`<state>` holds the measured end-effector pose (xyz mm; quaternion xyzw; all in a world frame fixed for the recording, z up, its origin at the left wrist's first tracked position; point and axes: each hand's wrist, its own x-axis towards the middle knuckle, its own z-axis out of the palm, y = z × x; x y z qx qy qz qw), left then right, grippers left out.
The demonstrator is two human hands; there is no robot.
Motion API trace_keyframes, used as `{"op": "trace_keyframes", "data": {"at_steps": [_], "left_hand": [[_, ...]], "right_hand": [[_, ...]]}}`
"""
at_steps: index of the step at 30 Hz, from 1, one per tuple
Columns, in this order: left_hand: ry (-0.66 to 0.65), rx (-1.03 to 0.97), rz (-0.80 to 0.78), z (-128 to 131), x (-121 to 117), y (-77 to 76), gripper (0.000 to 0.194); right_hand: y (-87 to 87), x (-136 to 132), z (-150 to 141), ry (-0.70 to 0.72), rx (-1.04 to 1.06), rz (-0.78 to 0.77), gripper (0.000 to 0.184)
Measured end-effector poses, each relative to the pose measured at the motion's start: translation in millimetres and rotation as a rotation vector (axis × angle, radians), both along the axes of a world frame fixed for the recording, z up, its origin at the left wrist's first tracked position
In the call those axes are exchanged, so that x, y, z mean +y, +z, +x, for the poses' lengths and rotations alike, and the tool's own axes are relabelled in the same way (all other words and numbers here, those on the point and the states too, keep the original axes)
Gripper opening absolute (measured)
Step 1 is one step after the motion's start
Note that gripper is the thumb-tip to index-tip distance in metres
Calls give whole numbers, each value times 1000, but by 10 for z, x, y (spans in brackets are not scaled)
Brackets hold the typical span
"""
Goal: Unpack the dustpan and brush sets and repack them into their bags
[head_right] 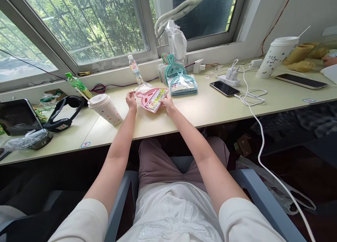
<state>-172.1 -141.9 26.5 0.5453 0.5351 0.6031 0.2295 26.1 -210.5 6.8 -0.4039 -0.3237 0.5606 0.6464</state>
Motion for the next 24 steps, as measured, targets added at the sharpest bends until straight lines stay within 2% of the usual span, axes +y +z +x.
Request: {"op": "trace_keyframes", "data": {"at_steps": [4, 6, 12, 17, 19, 20, 22, 24], "left_hand": [[-342, -129, -94, 17, -7, 39, 30], [-411, -160, -127, -17, -14, 67, 34], [-222, -231, -124, -159, 20, 91, 40], [-364, -158, -33, -47, 36, 44, 30], [-371, -117, 22, 19, 40, 25, 28], [-325, -108, 51, 38, 43, 16, 29], [-138, -112, 81, 31, 57, 0, 36], [25, -156, 4, -28, 76, -12, 48]], "right_hand": [[9, 22, 29, -95, 28, 24, 40], [14, 24, 47, -136, 44, 35, 40], [60, -19, 33, -118, 100, 81, 38], [78, -39, 19, -76, 93, 87, 38], [73, -33, 31, -99, 101, 78, 37], [71, -29, 37, -113, 108, 75, 36], [67, -23, 47, -131, 118, 79, 34], [67, -21, 50, -133, 121, 92, 33]]}}
